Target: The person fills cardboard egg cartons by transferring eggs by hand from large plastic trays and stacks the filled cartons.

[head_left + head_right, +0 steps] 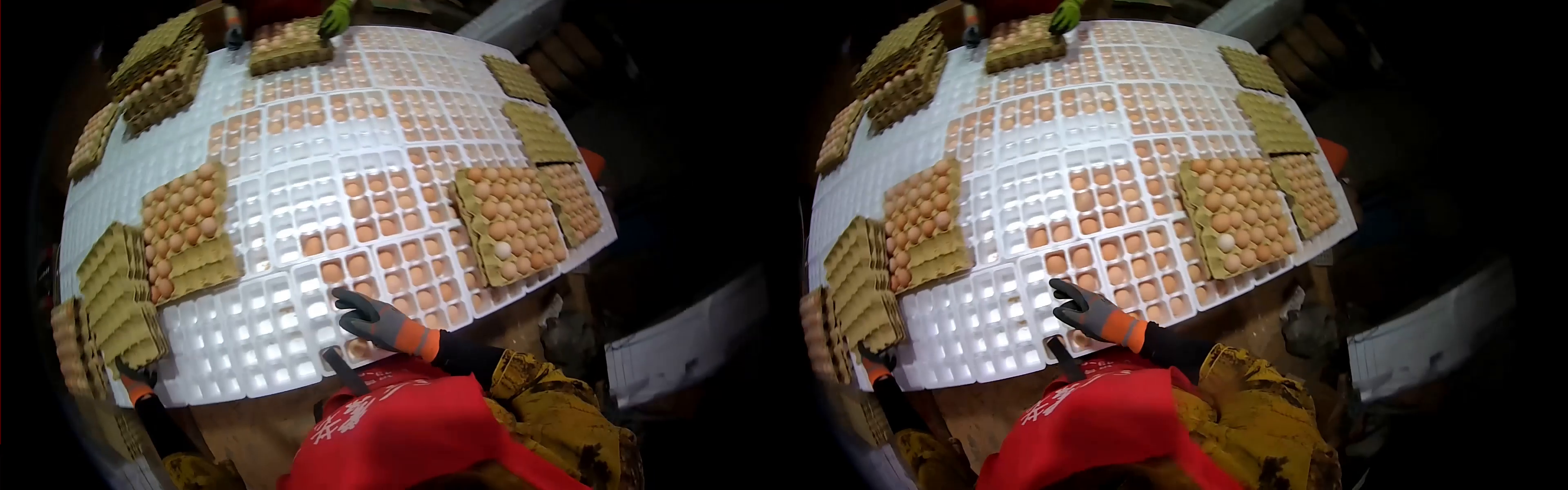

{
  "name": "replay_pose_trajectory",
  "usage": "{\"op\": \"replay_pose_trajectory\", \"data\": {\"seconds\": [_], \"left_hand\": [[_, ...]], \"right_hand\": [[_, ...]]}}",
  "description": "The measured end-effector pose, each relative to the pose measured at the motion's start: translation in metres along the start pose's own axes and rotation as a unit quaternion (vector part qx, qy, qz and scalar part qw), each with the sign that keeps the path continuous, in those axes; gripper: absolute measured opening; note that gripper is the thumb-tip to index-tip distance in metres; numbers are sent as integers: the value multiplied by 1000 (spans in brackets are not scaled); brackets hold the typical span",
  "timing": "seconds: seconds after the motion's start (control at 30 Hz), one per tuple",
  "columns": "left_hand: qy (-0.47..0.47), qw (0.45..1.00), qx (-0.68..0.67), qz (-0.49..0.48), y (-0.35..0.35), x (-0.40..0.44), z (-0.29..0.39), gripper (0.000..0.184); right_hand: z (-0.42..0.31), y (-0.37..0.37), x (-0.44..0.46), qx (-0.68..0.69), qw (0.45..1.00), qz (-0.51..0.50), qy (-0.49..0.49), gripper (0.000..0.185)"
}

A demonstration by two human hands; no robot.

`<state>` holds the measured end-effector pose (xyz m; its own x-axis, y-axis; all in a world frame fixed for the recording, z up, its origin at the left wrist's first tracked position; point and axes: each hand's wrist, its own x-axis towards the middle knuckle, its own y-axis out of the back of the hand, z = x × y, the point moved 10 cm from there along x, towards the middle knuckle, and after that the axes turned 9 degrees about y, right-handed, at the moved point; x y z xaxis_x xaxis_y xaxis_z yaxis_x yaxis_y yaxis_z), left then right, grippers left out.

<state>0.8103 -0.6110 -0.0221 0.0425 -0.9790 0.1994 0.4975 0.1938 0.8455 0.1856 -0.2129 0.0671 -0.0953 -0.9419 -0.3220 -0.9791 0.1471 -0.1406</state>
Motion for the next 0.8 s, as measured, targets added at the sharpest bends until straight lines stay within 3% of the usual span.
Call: {"op": "replay_pose_trajectory", "data": {"seconds": [0.07, 0.1, 0.13, 0.17, 0.23, 0.27, 0.3, 0.33, 0.37, 0.4, 0.47, 0.57, 0.6, 0.67, 0.7, 0.8], "left_hand": [[69, 951, -270, 131, 15, -4, -24, 56], [135, 949, -188, 215, 29, -18, -4, 54], [212, 928, -112, 285, 51, -43, 48, 53], [121, 914, -264, 283, 62, -82, 191, 45], [-47, 950, -276, 136, 4, -108, 280, 40], [-39, 952, -305, -6, -32, -137, 357, 37], [-66, 944, -306, -105, -56, -182, 438, 36], [-91, 926, -306, -200, -83, -230, 508, 35], [-90, 887, -349, -289, -121, -273, 550, 32], [-140, 852, -374, -338, -137, -319, 606, 32], [-312, 815, -332, -358, -135, -401, 714, 41], [-446, 784, -267, -338, -160, -497, 798, 50], [-494, 776, -186, -346, -172, -521, 821, 52], [-521, 765, -17, -378, -220, -560, 834, 54], [-507, 773, -27, -381, -225, -560, 839, 53], [-436, 791, -106, -416, -230, -553, 843, 50]], "right_hand": [[-12, 33, -31, -30, 998, 54, 22, 60], [-8, 50, -47, -34, 995, 75, 50, 58], [-8, 66, -64, -37, 992, 94, 77, 56], [-22, 84, -88, -46, 988, 126, 77, 51], [-39, 134, -134, -216, 951, 186, 116, 40], [-44, 166, -156, -292, 919, 224, 140, 35], [-38, 204, -181, -272, 915, 289, 69, 33], [-47, 237, -202, -339, 879, 324, 88, 30], [-29, 280, -223, -311, 869, 369, 111, 29], [-39, 304, -235, -393, 839, 369, 75, 31], [-47, 329, -242, -457, 820, 336, 76, 38], [-44, 330, -220, -628, 738, 216, 123, 47], [-37, 324, -213, -686, 700, 160, 117, 52], [-21, 333, -200, -684, 715, 130, 63, 49], [-23, 336, -200, -676, 717, 135, 102, 47], [-31, 366, -213, -492, 825, 209, 184, 43]]}}
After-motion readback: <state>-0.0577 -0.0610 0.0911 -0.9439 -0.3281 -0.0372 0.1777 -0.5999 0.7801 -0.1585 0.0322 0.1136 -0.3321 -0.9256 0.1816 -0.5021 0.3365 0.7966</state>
